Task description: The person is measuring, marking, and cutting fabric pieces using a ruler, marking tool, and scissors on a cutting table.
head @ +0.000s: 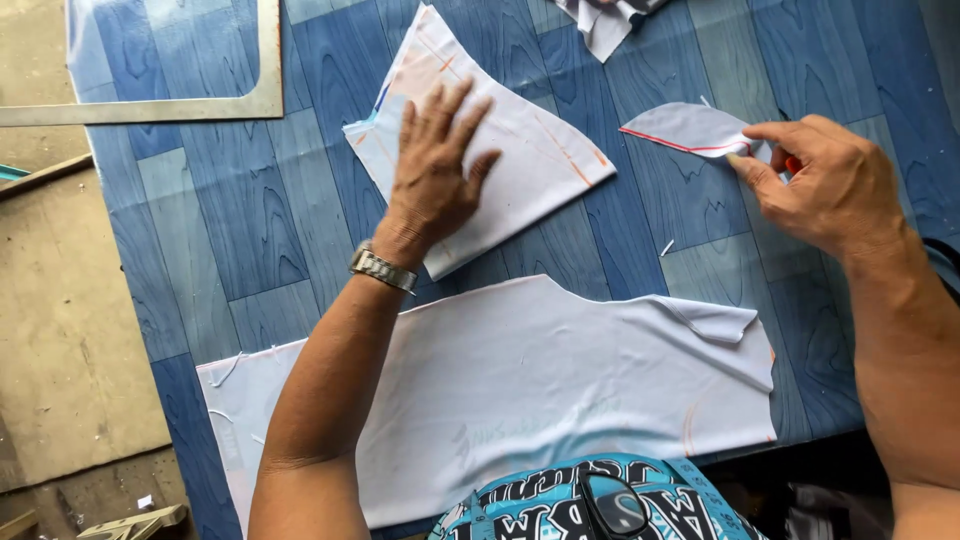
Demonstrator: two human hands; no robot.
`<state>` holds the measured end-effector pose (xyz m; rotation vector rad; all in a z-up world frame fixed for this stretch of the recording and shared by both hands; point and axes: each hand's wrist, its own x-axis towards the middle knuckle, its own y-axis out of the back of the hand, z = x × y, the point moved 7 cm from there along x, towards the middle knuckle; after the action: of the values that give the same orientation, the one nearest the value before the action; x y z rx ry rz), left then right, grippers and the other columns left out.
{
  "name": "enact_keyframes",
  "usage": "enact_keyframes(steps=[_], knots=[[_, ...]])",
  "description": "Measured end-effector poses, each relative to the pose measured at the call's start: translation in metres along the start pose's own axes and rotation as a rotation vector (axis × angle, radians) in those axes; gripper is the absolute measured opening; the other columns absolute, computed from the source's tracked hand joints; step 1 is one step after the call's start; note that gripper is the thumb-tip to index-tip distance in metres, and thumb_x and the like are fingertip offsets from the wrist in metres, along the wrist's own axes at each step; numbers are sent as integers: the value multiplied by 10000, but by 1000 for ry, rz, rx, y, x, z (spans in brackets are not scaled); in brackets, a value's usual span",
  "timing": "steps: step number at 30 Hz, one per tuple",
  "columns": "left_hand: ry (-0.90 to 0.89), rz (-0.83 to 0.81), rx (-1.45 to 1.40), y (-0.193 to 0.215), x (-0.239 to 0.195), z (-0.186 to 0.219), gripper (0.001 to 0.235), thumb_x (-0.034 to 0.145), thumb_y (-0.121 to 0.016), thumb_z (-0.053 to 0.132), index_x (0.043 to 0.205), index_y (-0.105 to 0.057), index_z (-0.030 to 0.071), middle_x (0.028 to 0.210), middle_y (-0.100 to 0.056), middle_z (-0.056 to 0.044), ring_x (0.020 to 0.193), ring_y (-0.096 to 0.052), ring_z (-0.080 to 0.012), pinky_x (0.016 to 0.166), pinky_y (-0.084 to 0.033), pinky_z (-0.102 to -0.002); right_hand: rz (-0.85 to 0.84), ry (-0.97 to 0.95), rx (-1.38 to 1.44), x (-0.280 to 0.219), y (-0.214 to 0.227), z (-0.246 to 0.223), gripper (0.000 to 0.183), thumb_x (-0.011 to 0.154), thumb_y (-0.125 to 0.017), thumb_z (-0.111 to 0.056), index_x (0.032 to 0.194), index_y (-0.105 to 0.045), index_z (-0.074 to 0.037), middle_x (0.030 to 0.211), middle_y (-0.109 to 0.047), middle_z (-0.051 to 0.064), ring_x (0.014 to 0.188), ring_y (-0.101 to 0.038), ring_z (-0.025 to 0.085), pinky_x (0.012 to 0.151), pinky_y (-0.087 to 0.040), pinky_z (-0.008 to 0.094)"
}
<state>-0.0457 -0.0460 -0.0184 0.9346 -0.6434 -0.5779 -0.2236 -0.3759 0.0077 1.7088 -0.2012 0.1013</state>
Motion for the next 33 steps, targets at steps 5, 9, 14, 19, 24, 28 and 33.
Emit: enact_keyframes(steps=[5, 9, 14, 19, 24, 28, 33], knots=[[-19, -14, 133, -15, -3, -14, 550, 1059, -496, 465, 1485, -523, 118, 1601, -362, -145, 1485, -295, -430, 1215, -157, -615, -39, -49, -36, 8, -11, -3, 378, 1040, -775, -434, 1305, -796, -165, 1047, -696, 27, 846, -680, 216, 651, -568, 388], [14, -163, 178, -19, -3, -6, 613, 1043, -443, 503, 1532, -441, 133, 1631, -304, -129, 1509, -189, -438, 1232, -96, -596, -77, -87, -75, 29, -41, -1, 286, 1083, -705, -452, 1159, -740, -178, 1100, -730, 33, 842, -712, 249, 580, -573, 437], [-1, -106, 105, -21, -5, -23, 566, 1054, -503, 446, 1535, -445, 153, 1639, -302, -98, 1521, -235, -404, 1245, -142, -589, -227, -99, -44, 91, -46, -15, 195, 1053, -670, -334, 1059, -736, -151, 1010, -743, 53, 841, -708, 361, 639, -552, 506], [-10, 297, 84, 73, -8, -95, 377, 964, -507, -60, 1283, -671, 56, 1411, -567, -148, 1298, -539, -332, 1092, -443, -483, -153, 30, -151, 146, -44, 26, 191, 1151, -683, -337, 1123, -766, -168, 1016, -755, 53, 882, -701, 297, 685, -558, 426], [230, 38, 301, 139, -53, -195, 695, 711, -483, -62, 1383, -618, 54, 1355, -556, -154, 1105, -609, -363, 892, -483, -498, 99, 245, -120, 140, -21, 11, 321, 1243, -864, -358, 1463, -850, -125, 946, -739, 1, 745, -645, 137, 703, -515, 293], [428, -194, 220, 135, -73, -205, 653, 818, -549, 97, 1470, -563, 66, 1413, -471, -151, 1273, -439, -386, 1040, -302, -571, -124, 295, 69, 111, -3, -98, 210, 1059, -787, -357, 1195, -805, -198, 1007, -730, 18, 809, -655, 174, 674, -540, 314], [117, -157, 498, 133, -74, -216, 298, 907, -686, 47, 1193, -760, 8, 1246, -488, -160, 1150, -447, -340, 939, -497, -507, -242, 332, 413, 94, 2, -148, 236, 974, -782, -179, 1156, -772, -30, 849, -729, 72, 680, -649, 178, 596, -546, 308]])
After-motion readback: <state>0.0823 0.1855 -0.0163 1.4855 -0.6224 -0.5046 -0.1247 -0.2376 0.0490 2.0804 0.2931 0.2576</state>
